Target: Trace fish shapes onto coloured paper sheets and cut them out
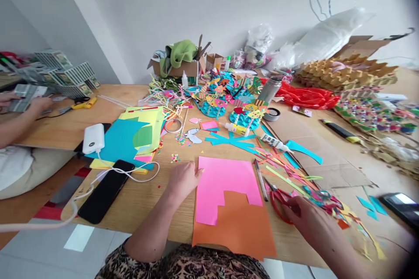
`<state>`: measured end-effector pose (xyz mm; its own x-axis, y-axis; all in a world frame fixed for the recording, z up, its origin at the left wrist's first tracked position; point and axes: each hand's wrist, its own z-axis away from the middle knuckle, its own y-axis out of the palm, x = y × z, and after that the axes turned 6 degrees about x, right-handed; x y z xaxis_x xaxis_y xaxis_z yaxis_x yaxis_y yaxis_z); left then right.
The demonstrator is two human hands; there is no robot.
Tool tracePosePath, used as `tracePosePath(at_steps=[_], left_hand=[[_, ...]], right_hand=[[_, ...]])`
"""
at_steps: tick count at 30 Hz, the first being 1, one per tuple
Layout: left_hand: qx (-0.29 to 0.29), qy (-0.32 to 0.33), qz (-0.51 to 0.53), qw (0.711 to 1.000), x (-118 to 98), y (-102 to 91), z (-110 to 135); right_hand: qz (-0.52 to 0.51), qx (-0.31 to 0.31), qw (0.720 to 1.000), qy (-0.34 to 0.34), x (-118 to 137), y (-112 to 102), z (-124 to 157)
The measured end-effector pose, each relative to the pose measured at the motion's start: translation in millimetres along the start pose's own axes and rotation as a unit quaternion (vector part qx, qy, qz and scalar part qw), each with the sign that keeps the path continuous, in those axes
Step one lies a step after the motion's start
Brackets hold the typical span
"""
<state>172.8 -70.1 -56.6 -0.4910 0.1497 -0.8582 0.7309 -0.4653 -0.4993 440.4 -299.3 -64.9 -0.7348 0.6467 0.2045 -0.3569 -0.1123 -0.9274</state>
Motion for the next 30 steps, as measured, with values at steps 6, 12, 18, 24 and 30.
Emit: tracePosePath(at_steps=[6,12,18,24,30], left_hand=[[0.038,0.088,-0.085,0.992,-9.3,-4.4,15.4],[0.162,0.254,-0.279,0.912,-10.0,7.0,29.0],[0.203,0.277,-0.359,0.868,-6.1,17.3,32.8],[0.193,0.269,-0.352,0.875,-7.5,18.4,30.9],[0.188,0.26,-0.313,0.894,3.3,21.2,26.8]], right_hand=[[0.007,-0.121,0.981,-0.152,18.7,-1.5,1.1],[0.036,-0.159,0.92,-0.357,74.6,10.2,-8.6],[0.105,-0.085,0.916,-0.377,86.0,14.9,-15.6],[0.094,-0.114,0.909,-0.389,91.8,12.4,-20.1],[-0.007,-0.221,0.862,-0.457,111.7,-23.7,6.4]])
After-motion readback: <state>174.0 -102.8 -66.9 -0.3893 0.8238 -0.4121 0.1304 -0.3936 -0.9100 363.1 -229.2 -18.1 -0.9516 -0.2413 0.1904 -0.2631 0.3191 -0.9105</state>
